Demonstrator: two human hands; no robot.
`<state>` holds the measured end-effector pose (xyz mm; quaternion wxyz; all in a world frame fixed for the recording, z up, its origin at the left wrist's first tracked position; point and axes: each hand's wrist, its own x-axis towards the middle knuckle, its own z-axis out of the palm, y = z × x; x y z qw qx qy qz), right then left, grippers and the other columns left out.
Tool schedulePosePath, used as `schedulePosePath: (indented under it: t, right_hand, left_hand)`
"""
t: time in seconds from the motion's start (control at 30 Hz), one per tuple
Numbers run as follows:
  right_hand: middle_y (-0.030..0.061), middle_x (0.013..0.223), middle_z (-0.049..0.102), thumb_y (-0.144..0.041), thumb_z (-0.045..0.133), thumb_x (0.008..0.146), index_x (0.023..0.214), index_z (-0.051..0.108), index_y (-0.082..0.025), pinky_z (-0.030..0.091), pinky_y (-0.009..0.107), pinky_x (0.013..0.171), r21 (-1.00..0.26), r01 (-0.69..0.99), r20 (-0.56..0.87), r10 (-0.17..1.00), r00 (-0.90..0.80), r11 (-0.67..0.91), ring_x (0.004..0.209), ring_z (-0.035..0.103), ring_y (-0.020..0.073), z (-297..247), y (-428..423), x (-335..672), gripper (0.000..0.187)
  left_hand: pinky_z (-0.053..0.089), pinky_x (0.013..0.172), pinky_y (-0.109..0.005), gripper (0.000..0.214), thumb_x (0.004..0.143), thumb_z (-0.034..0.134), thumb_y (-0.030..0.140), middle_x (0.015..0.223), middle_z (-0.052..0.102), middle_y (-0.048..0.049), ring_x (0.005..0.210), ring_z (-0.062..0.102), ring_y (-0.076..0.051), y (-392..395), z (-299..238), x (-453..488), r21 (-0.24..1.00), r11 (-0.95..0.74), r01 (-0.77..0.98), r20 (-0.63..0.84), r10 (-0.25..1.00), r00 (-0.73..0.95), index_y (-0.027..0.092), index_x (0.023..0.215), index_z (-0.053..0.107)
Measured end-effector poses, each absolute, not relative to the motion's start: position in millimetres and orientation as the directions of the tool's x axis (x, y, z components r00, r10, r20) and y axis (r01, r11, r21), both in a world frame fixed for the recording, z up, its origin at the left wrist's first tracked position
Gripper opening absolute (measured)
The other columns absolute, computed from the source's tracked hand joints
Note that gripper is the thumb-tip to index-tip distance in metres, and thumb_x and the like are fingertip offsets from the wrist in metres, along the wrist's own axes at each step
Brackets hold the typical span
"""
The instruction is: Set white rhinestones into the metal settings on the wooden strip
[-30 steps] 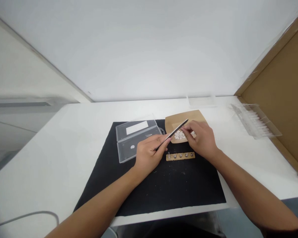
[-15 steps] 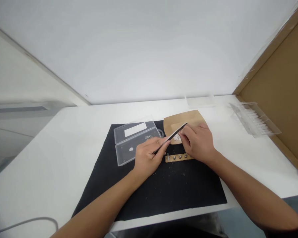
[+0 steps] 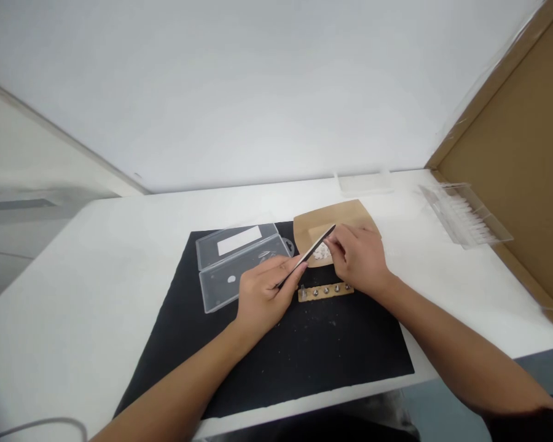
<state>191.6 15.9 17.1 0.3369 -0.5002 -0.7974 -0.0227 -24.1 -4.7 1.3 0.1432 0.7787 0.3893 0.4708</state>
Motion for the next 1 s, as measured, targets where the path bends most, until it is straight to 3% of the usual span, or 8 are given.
schedulePosePath:
  t: [0.43,1.0]
  right_hand:
    - [-0.0023,0.067,0.062,-0.025,0.055,0.101,0.078,0.051,-0.021,0.030,0.034,0.072,-0.317,0.772,0.538,0.775,-0.332,0.551,0.059,0.053,0.0141,19,14,182,0.024]
    - [-0.0026,0.066,0.063,-0.025,0.055,0.101,0.077,0.052,-0.022,0.030,0.035,0.073,-0.331,0.790,0.585,0.769,-0.257,0.516,0.059,0.052,0.0141,21,17,175,0.024]
  left_hand:
    - [0.060,0.075,-0.027,0.019,0.102,0.064,0.021,0.094,0.083,-0.0043,0.083,0.077,-0.016,-1,5,-25,0.633,-0.636,0.441,0.599,0.763,0.242,0.021,0.104,0.083]
    - [0.060,0.074,-0.029,0.018,0.102,0.066,0.024,0.093,0.083,-0.0033,0.082,0.077,-0.017,0,6,-26,0.648,-0.615,0.449,0.605,0.774,0.188,0.023,0.101,0.084]
